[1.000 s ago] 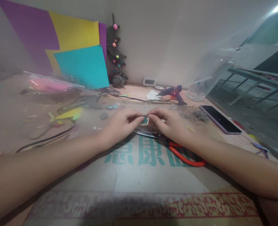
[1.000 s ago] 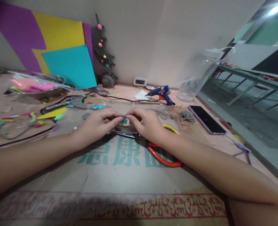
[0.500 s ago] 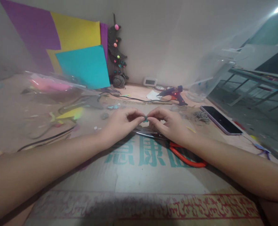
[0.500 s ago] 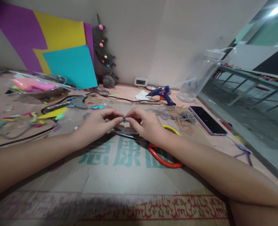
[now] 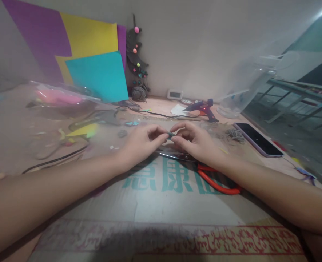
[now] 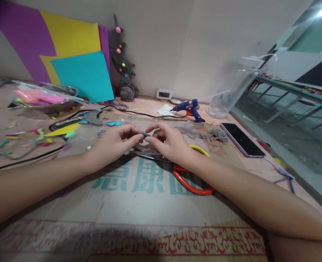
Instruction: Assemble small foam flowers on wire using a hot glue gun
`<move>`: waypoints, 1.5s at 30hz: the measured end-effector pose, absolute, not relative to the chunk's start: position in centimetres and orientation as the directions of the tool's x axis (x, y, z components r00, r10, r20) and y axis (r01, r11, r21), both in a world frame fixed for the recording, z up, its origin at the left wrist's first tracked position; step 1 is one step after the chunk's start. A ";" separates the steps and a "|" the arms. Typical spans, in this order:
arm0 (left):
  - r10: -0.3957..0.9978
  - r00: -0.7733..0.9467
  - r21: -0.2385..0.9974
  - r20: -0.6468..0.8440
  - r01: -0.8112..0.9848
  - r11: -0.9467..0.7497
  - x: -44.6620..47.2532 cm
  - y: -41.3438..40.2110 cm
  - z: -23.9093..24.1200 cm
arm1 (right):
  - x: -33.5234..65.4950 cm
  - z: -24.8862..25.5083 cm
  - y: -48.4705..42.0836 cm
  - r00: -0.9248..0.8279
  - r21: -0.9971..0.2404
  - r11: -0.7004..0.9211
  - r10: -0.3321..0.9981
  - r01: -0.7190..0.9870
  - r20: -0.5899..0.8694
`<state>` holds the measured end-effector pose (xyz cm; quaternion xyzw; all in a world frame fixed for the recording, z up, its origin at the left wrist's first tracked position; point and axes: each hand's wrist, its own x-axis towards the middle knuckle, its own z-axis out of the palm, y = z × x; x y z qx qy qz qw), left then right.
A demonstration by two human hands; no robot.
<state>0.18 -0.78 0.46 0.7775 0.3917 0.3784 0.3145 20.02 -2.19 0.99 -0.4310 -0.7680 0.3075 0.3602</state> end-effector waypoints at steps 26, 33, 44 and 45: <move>0.839 0.400 0.768 0.368 0.377 -0.517 0.1 -0.7 0.3 | 19.4 1.4 -2.1 -0.315 -0.939 0.200 0.943 0.281 0.107; 0.841 0.407 0.777 0.355 0.372 -0.508 0.1 -0.7 0.2 | 19.4 1.3 -2.0 -0.331 -0.940 0.203 0.938 0.275 0.105; 0.845 0.400 0.789 0.355 0.357 -0.501 0.2 -0.7 0.2 | 19.3 1.5 -2.2 -0.337 -0.930 0.225 0.934 0.289 0.121; 0.844 0.401 0.786 0.355 0.361 -0.502 0.1 -0.7 0.2 | 19.3 1.5 -2.2 -0.336 -0.928 0.229 0.934 0.293 0.124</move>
